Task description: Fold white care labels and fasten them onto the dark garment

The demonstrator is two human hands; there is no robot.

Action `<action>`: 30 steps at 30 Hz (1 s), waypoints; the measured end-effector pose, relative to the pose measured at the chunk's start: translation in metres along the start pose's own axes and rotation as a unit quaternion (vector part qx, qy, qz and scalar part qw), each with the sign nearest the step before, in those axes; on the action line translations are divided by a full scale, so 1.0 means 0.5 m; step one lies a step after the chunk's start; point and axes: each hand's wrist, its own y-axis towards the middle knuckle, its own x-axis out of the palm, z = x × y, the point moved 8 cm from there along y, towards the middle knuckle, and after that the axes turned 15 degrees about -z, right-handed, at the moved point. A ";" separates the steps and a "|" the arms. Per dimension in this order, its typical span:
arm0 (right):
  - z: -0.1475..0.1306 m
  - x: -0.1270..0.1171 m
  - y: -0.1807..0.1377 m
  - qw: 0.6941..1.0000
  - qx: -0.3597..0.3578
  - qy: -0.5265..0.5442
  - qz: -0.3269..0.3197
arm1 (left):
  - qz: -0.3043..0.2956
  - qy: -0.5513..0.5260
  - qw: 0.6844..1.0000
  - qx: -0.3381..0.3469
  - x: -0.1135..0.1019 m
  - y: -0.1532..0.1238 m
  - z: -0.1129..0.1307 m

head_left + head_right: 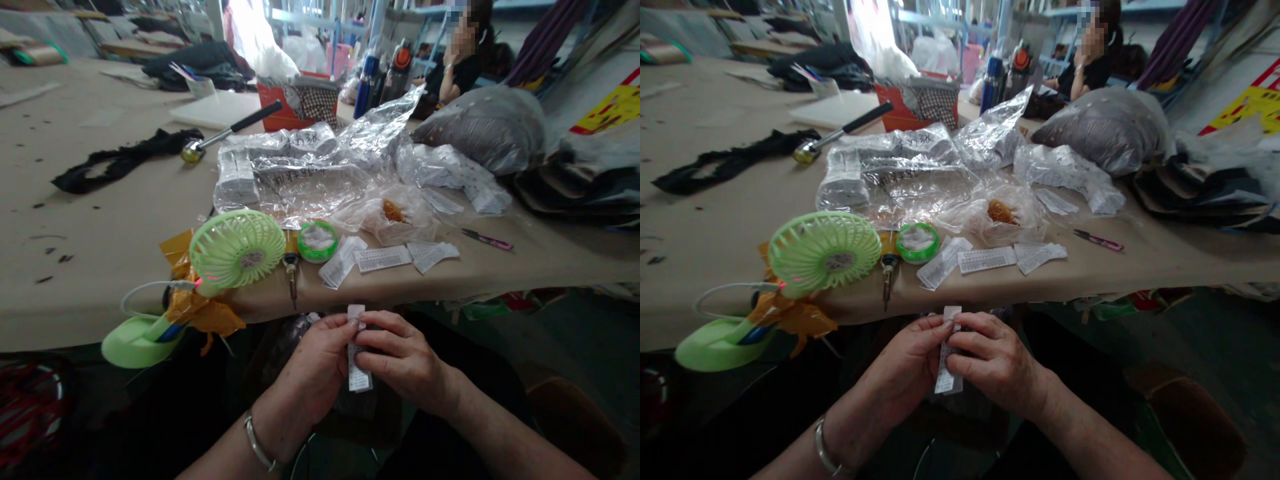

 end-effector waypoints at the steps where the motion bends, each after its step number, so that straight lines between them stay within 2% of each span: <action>1: 0.000 -0.007 -0.002 1.000 0.000 0.001 0.004 | 0.010 0.003 1.000 0.001 -0.003 0.000 0.000; 4: 0.032 -0.038 -0.021 0.998 0.051 -0.027 0.027 | 0.049 0.031 0.998 -0.012 -0.013 -0.003 0.001; 6: 0.087 -0.069 -0.052 0.983 0.150 -0.092 0.058 | 0.081 0.053 0.995 -0.037 -0.024 -0.007 -0.002; 8: 0.149 -0.101 -0.093 0.943 0.269 -0.176 0.085 | 0.099 0.072 0.991 -0.047 -0.032 -0.009 -0.003; 9: 0.175 -0.107 -0.109 0.927 0.305 -0.207 0.074 | 0.104 0.079 0.990 -0.049 -0.034 -0.009 -0.004; 11: 0.210 -0.104 -0.130 0.913 0.329 -0.240 0.028 | 0.109 0.084 0.989 -0.051 -0.038 -0.009 -0.008; 14: 0.224 -0.099 -0.145 0.917 0.312 -0.249 0.002 | 0.108 0.080 0.989 -0.058 -0.038 -0.007 -0.016; 20: 0.214 -0.126 -0.158 0.940 0.259 -0.208 0.071 | 0.120 0.086 0.987 -0.061 -0.039 -0.009 -0.012; 23: 0.224 -0.142 -0.167 0.945 0.264 -0.167 0.098 | 0.120 0.086 0.987 -0.059 -0.043 -0.009 -0.011; 25: 0.221 -0.158 -0.173 0.940 0.281 -0.130 0.144 | 0.116 0.089 0.987 -0.062 -0.044 -0.008 -0.014; 28: 0.172 -0.163 -0.154 0.944 0.251 -0.089 0.196 | 0.102 0.093 0.988 -0.066 -0.039 -0.009 -0.018; 30: 0.114 -0.135 -0.111 0.969 0.174 -0.061 0.164 | 0.082 0.086 0.991 -0.061 -0.027 -0.009 -0.018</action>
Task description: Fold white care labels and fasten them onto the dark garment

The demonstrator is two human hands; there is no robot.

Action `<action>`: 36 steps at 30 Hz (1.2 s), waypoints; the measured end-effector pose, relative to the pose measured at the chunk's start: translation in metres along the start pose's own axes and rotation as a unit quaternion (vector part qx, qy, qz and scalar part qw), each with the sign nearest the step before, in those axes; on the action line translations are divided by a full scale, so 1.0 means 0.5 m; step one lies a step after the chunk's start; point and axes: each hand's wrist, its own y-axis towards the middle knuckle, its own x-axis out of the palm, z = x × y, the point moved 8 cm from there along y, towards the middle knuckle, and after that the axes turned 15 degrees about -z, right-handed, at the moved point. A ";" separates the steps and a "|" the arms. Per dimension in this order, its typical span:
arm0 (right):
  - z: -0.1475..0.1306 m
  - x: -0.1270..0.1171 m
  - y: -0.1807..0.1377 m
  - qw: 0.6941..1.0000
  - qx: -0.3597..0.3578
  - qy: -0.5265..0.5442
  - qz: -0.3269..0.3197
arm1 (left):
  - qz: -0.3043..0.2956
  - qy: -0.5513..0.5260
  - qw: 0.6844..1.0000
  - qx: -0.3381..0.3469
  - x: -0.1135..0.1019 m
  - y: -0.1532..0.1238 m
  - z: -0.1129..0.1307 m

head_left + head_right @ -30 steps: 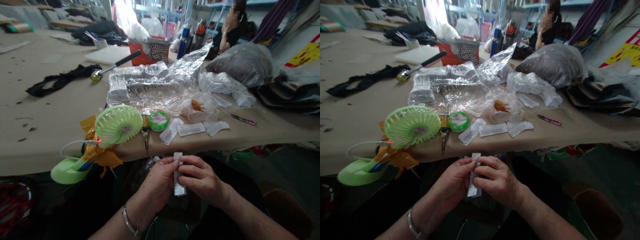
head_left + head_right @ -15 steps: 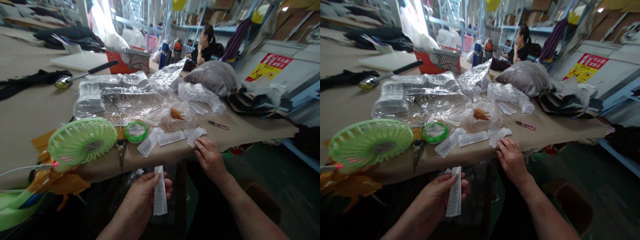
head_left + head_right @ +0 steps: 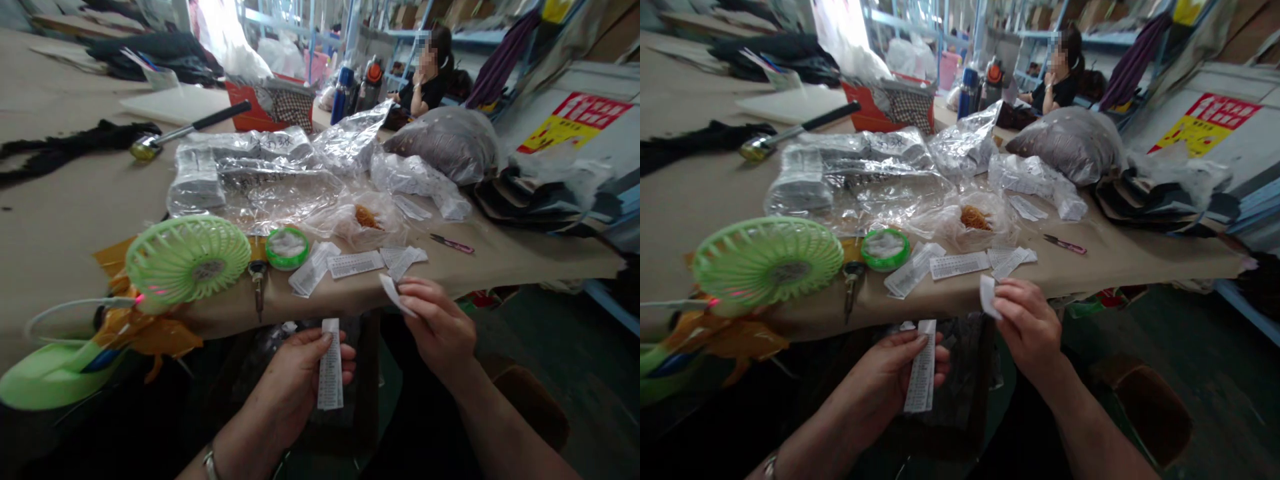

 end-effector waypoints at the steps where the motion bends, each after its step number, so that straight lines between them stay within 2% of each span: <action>1: -0.041 0.026 0.004 0.998 -0.050 0.017 -0.042 | -0.014 -0.010 1.000 0.003 0.007 -0.001 0.001; 4: -0.134 0.095 0.003 0.981 -0.148 0.030 -0.122 | -0.051 -0.058 0.996 0.034 0.022 -0.002 0.009; 6: -0.163 0.129 0.000 0.974 -0.174 0.033 -0.145 | -0.056 -0.084 0.993 0.058 0.021 -0.003 0.015; 10: -0.173 0.160 -0.006 0.967 -0.185 0.032 -0.171 | -0.043 -0.120 0.988 0.091 0.003 -0.006 0.018; 15: -0.166 0.171 -0.007 0.961 -0.185 0.012 -0.204 | -0.066 -0.125 0.985 0.098 0.000 -0.006 0.018; 20: -0.170 0.170 -0.004 0.961 -0.183 0.031 -0.203 | -0.067 -0.109 0.988 0.092 0.000 -0.008 0.015; 23: -0.162 0.156 0.003 0.969 -0.144 0.089 -0.181 | -0.044 -0.088 0.992 0.082 -0.007 -0.012 0.011; 24: -0.149 0.149 0.007 0.974 -0.105 0.119 -0.165 | -0.041 -0.079 0.993 0.072 -0.008 -0.014 0.008; 26: -0.103 0.143 0.013 0.970 0.022 0.202 -0.134 | -0.044 -0.057 0.996 0.044 -0.005 -0.019 0.003; 28: -0.055 0.162 0.007 0.925 0.164 0.315 -0.137 | -0.054 -0.033 0.998 0.010 0.003 -0.025 -0.004; 30: -0.032 0.199 -0.003 0.846 0.256 0.435 -0.171 | -0.062 -0.013 0.998 -0.012 0.011 -0.032 -0.008; 32: -0.031 0.230 -0.008 0.777 0.293 0.523 -0.193 | -0.071 -0.001 0.997 -0.019 0.017 -0.037 -0.009; 33: -0.032 0.239 -0.008 0.755 0.302 0.550 -0.191 | -0.083 0.000 0.996 -0.019 0.021 -0.038 -0.010; 36: -0.035 0.254 -0.011 0.715 0.321 0.599 -0.163 | -0.129 -0.008 0.991 -0.017 0.031 -0.039 -0.014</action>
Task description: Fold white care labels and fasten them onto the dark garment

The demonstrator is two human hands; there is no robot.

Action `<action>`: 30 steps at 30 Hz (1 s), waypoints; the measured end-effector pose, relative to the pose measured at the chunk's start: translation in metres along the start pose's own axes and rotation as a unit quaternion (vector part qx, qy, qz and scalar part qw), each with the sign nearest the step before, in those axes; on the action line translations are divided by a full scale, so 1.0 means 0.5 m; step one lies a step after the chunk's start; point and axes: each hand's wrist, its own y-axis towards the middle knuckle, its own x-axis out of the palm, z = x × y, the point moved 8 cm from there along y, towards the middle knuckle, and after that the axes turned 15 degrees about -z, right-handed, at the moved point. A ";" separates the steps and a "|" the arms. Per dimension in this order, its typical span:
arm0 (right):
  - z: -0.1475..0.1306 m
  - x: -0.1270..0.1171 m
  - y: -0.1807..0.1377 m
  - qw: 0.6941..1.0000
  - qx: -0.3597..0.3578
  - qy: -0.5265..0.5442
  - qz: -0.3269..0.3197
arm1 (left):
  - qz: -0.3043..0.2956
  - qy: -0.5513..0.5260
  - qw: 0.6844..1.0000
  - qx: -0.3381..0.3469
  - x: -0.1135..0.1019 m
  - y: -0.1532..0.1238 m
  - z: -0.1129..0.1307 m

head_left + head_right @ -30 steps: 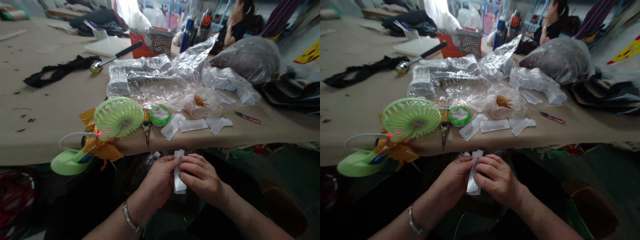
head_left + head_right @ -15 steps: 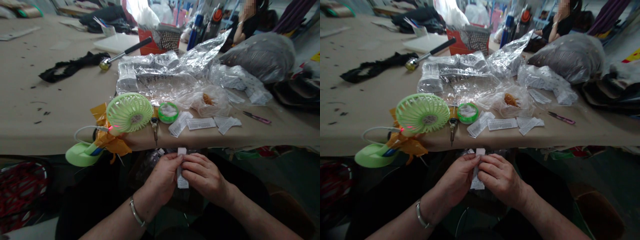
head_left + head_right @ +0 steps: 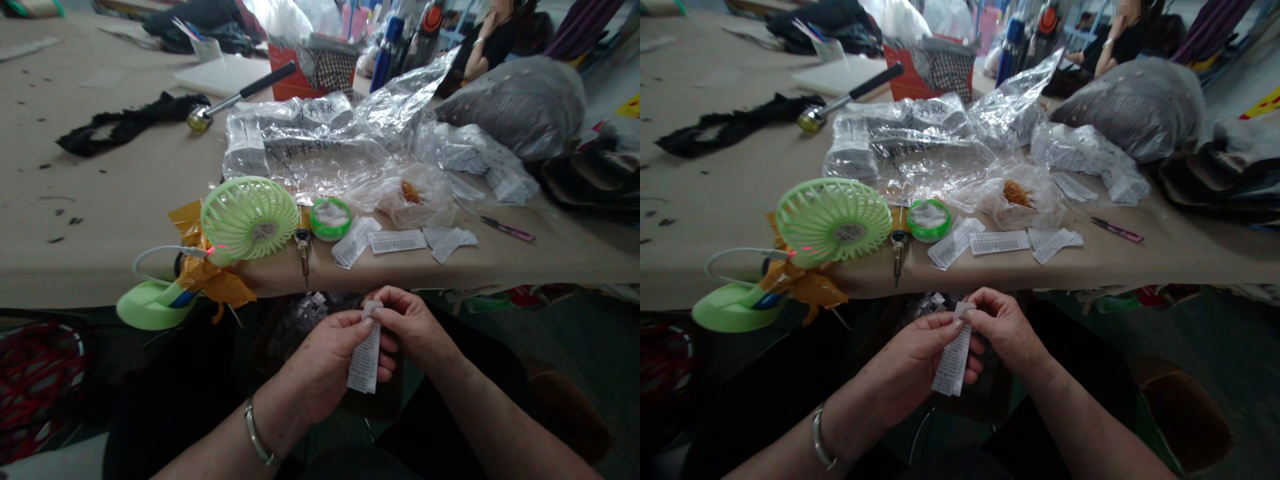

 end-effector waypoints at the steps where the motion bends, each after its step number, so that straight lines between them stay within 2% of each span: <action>1: 0.003 0.003 0.000 1.000 0.001 0.014 0.001 | -0.014 -0.004 1.000 0.000 0.001 0.000 -0.002; 7: 0.007 0.018 -0.004 0.999 0.003 0.025 -0.028 | -0.046 -0.004 0.999 -0.018 -0.006 -0.005 -0.009; 10: 0.012 0.039 -0.001 0.989 0.023 0.054 -0.134 | -0.076 0.006 0.997 -0.028 0.000 -0.011 -0.011; 13: 0.011 0.067 0.001 0.960 0.033 0.091 -0.262 | -0.110 0.010 0.993 -0.046 0.012 -0.017 -0.018; 15: 0.009 0.075 0.005 0.947 0.025 0.111 -0.300 | -0.113 0.014 0.992 -0.053 0.013 -0.020 -0.025; 17: 0.013 0.080 0.011 0.942 0.023 0.131 -0.309 | -0.104 0.022 0.993 -0.058 0.011 -0.020 -0.031; 21: 0.031 0.085 0.016 0.942 0.029 0.161 -0.294 | -0.062 0.034 0.996 -0.054 -0.004 -0.016 -0.037; 24: 0.032 0.077 0.012 0.962 0.023 0.102 -0.251 | -0.041 0.046 0.998 -0.034 -0.011 -0.014 -0.030; 27: -0.001 0.055 0.001 0.983 -0.031 -0.088 -0.156 | -0.023 0.045 0.999 -0.014 -0.018 -0.016 -0.018; 28: -0.021 0.049 -0.005 0.976 -0.063 -0.171 -0.120 | -0.014 0.044 0.999 -0.009 -0.021 -0.017 -0.014; 30: -0.057 0.052 -0.022 0.935 -0.123 -0.325 -0.067 | 0.003 0.046 0.999 -0.001 -0.027 -0.020 -0.008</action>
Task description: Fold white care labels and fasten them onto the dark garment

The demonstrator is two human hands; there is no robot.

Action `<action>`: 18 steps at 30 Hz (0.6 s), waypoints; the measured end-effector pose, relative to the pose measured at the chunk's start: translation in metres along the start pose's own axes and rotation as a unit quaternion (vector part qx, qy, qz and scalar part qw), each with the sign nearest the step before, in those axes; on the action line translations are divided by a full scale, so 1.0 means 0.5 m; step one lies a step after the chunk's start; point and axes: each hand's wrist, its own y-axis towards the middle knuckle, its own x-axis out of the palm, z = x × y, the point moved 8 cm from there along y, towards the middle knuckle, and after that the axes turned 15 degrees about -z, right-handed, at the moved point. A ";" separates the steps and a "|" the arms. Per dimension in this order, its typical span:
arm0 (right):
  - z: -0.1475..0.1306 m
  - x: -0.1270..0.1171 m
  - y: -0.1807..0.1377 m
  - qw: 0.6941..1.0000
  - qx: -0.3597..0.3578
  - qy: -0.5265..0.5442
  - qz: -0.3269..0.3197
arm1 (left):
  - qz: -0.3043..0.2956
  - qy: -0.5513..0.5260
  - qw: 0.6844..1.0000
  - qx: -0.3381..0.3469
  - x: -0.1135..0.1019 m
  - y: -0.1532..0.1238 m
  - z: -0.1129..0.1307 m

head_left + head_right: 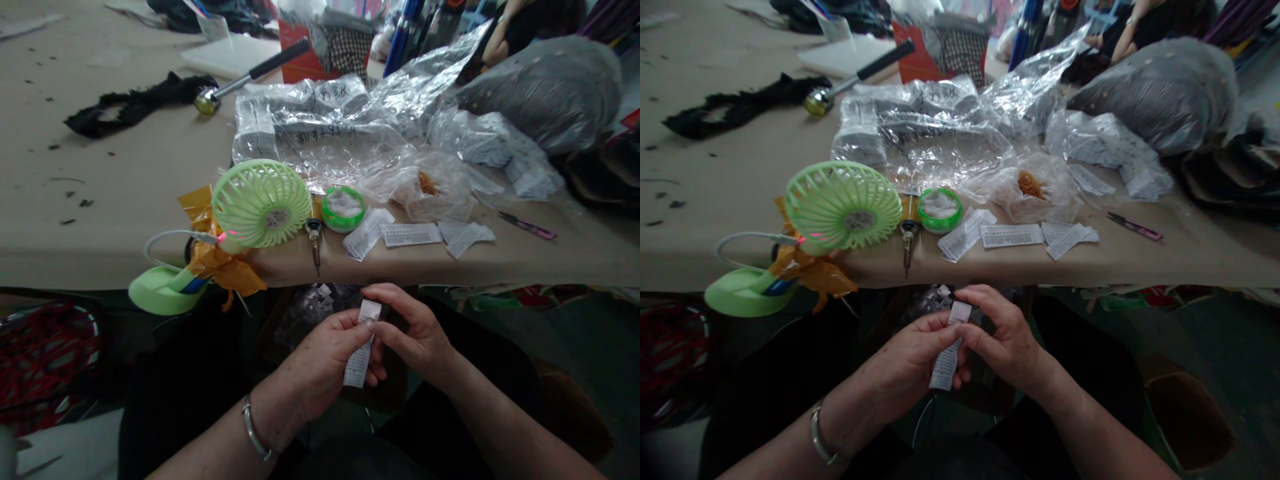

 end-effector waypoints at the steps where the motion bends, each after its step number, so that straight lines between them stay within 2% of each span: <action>1: -0.014 -0.003 -0.004 0.998 -0.015 -0.067 0.013 | 0.006 0.001 1.000 0.001 -0.003 -0.001 0.001; 4: -0.034 0.002 -0.010 0.984 -0.034 -0.172 0.022 | 0.017 -0.004 1.000 0.001 -0.008 -0.002 0.000; 8: -0.033 0.008 -0.011 0.984 -0.032 -0.171 0.025 | 0.021 -0.007 1.000 0.007 -0.012 -0.002 -0.003; 10: -0.021 0.003 -0.008 0.993 -0.001 -0.109 0.039 | 0.023 -0.005 1.000 0.013 -0.014 -0.003 -0.002; 12: 0.003 0.000 -0.003 0.997 0.051 0.002 0.052 | 0.025 0.003 0.999 0.022 -0.014 -0.005 0.004; 15: 0.036 0.012 0.010 0.978 0.108 0.171 0.051 | 0.038 0.027 0.998 0.034 -0.016 -0.011 0.015; 18: 0.050 0.029 0.025 0.957 0.128 0.256 0.034 | 0.060 0.059 0.996 0.041 -0.018 -0.018 0.025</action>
